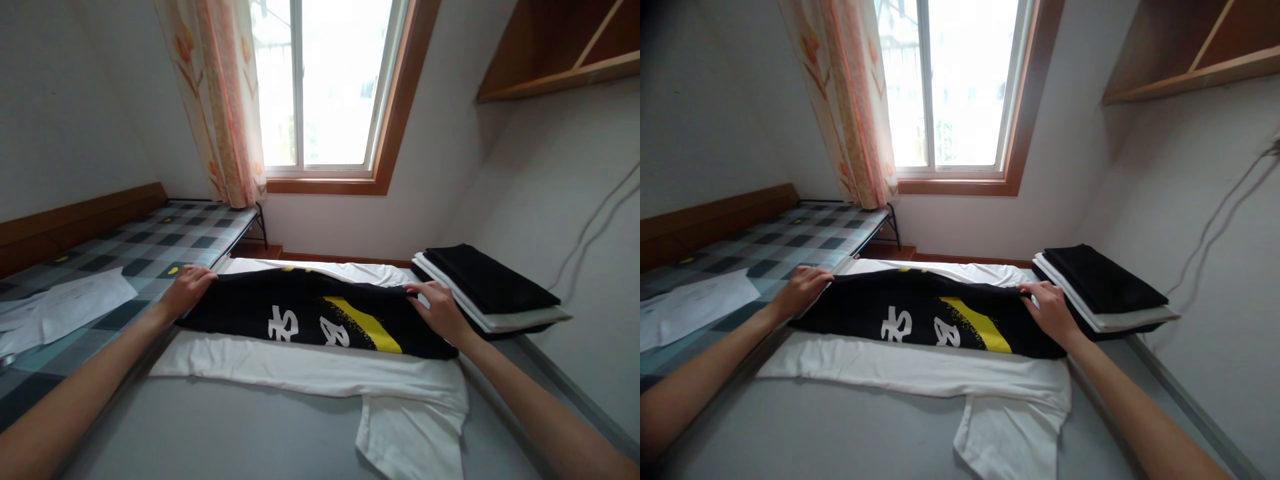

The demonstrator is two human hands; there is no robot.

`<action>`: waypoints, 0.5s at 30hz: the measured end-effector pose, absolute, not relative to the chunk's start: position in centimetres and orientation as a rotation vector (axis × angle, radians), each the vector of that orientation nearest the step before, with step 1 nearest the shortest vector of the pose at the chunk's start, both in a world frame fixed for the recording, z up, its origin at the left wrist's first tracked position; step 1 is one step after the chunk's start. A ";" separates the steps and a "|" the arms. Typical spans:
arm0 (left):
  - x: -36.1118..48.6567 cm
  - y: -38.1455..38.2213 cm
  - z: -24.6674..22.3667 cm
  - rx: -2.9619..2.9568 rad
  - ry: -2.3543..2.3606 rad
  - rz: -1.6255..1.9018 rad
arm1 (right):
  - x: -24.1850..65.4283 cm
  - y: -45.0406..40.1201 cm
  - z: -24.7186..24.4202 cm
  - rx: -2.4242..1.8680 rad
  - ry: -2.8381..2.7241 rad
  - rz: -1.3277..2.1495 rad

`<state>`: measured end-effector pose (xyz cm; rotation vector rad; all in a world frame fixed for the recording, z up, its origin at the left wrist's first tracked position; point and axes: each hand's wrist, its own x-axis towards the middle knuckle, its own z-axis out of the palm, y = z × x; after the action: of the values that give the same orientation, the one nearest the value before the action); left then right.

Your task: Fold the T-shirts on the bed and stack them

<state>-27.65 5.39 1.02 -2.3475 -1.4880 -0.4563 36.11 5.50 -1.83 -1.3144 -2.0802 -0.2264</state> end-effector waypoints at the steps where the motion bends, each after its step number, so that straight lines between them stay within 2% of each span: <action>1: -28.1 4.4 0.3 -2.410 -1.382 -0.428 | 36.7 4.8 -2.7 -1.291 -2.135 -0.229; 6: -29.3 2.7 -1.8 -2.430 -1.281 -0.385 | 37.7 4.0 -4.7 -1.330 -2.234 -0.318; 12: -29.2 2.7 -0.5 -2.360 -1.397 -0.566 | 36.2 3.7 -2.3 -1.442 -2.062 -0.564; 15: -29.1 1.9 -0.3 -2.431 -1.396 -0.516 | 36.1 3.0 -1.9 -1.444 -2.050 -0.666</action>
<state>-29.13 1.91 -0.28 -2.4312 -1.3963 -0.5163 36.09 2.98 -1.92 -1.4443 -2.0499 -0.6662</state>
